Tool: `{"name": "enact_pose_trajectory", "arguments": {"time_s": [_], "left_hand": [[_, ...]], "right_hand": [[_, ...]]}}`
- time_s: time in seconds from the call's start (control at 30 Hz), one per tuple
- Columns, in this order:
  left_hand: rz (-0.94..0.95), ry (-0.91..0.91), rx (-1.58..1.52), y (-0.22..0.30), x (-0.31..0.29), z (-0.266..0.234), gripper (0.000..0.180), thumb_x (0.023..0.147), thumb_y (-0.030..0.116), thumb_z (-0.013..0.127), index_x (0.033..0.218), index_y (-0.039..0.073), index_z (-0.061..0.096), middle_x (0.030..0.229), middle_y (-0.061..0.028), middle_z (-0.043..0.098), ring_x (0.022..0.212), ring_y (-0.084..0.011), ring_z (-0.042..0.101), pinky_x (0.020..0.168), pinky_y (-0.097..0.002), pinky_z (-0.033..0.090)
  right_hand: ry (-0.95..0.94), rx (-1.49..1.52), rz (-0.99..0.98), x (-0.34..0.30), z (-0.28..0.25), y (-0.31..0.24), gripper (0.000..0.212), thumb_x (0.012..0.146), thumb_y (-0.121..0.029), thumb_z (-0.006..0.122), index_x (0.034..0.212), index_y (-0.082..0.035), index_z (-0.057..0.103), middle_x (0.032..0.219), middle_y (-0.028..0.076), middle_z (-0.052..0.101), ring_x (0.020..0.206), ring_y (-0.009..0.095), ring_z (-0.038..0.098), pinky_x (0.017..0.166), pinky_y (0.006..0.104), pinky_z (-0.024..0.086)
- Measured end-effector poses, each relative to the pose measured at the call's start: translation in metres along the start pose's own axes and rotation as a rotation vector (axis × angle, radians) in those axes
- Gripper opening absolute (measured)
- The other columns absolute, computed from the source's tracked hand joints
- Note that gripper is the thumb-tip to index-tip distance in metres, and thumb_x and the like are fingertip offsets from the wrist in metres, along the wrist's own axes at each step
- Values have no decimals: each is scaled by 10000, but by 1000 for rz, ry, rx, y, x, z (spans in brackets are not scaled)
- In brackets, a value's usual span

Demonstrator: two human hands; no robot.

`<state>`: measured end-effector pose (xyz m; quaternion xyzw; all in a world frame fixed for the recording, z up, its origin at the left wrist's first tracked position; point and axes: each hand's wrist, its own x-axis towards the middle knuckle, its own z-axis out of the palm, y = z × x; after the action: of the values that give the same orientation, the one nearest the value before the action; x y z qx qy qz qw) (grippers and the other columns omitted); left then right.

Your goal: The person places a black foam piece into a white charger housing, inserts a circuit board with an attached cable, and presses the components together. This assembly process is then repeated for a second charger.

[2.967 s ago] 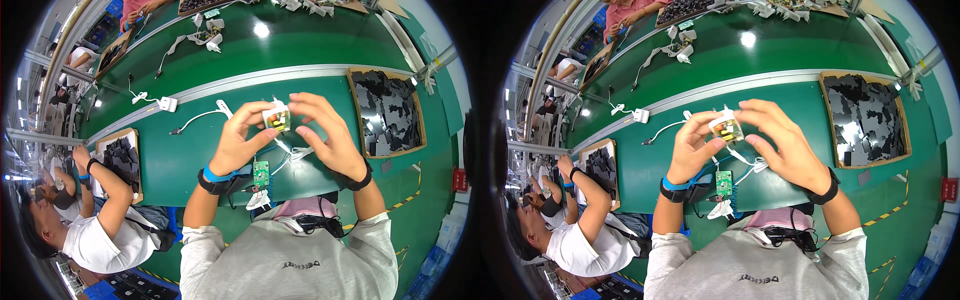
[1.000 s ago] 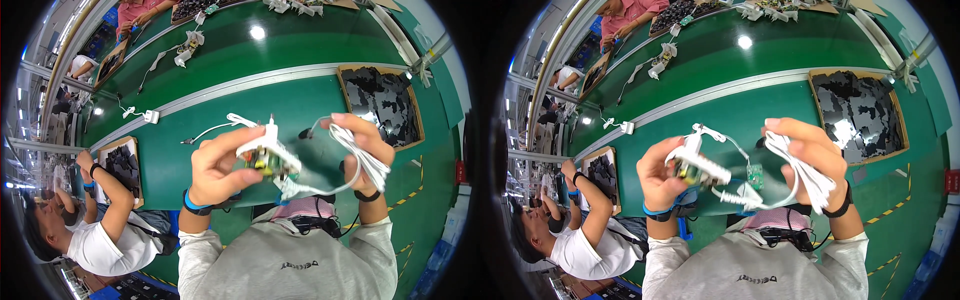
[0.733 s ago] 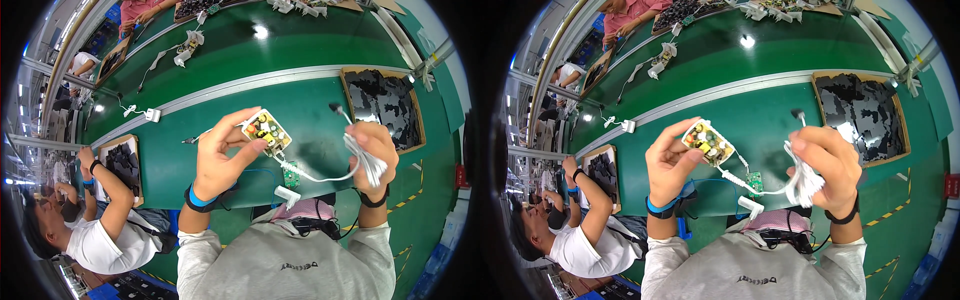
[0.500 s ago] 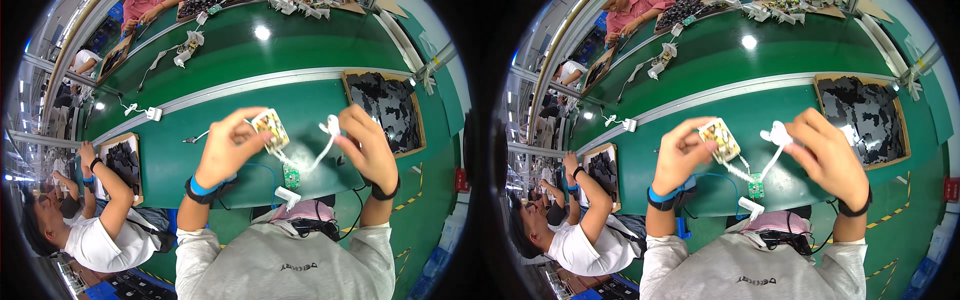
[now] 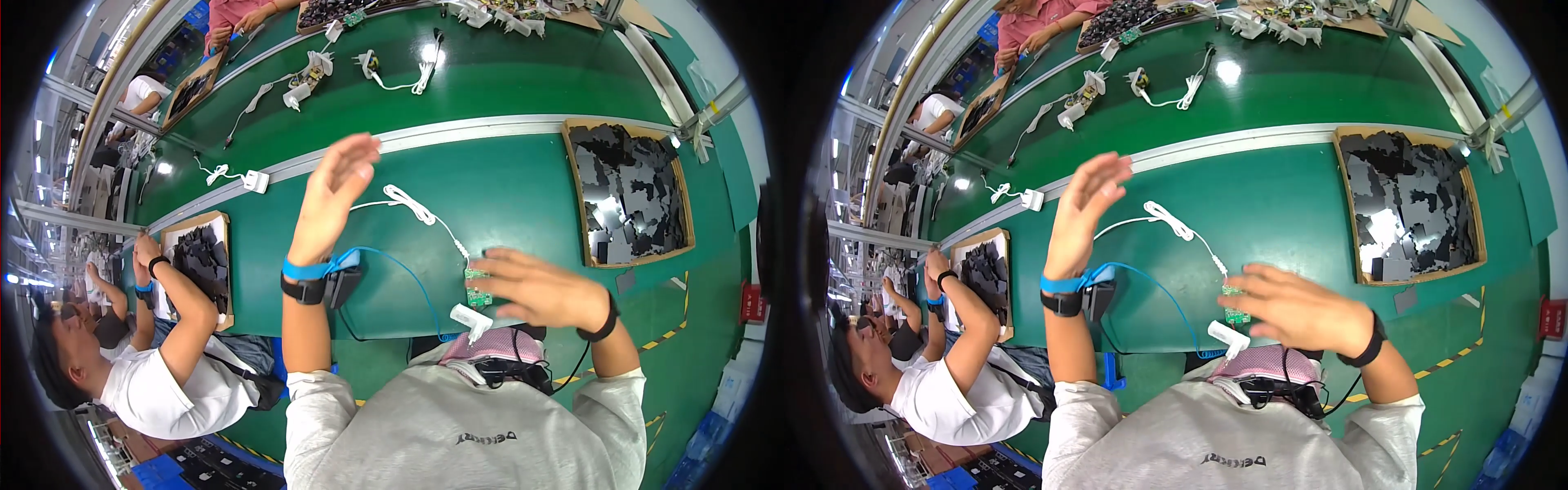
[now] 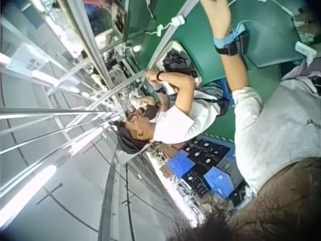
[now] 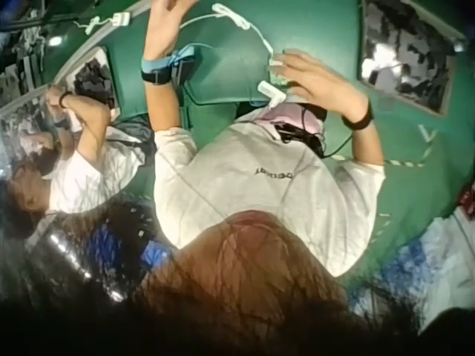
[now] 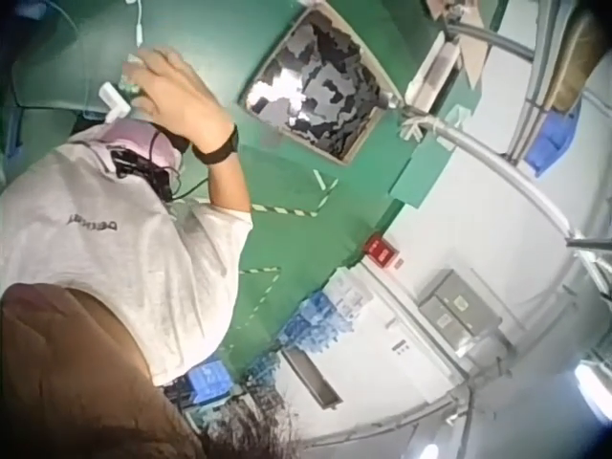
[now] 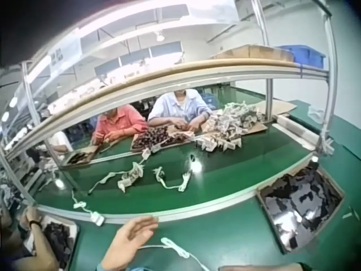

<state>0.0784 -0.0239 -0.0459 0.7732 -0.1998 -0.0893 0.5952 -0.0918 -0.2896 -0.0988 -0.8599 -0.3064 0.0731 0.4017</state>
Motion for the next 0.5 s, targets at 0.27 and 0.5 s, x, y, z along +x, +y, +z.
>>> {"name": "enact_pose_trajectory", "arguments": {"time_s": [0.27, 0.5], "left_hand": [[-65, -379, -66, 17, -28, 11, 427, 941, 112, 598, 1343, 23, 484, 1238, -128, 619, 1193, -234, 570, 1034, -351, 422], [60, -720, 231, 28, -38, 55, 525, 878, 71, 648, 1367, 25, 463, 1346, -146, 548, 1237, -246, 532, 1041, -386, 419]], "right_hand": [[117, -332, -8, 2, 30, 12, 423, 734, -35, 687, 1148, -95, 621, 1281, 95, 566, 1109, 291, 561, 901, 385, 496], [589, -398, 41, 10, -12, 4, 335, 655, 28, 701, 973, -73, 679, 1111, 88, 616, 889, 267, 599, 683, 357, 517]]}}
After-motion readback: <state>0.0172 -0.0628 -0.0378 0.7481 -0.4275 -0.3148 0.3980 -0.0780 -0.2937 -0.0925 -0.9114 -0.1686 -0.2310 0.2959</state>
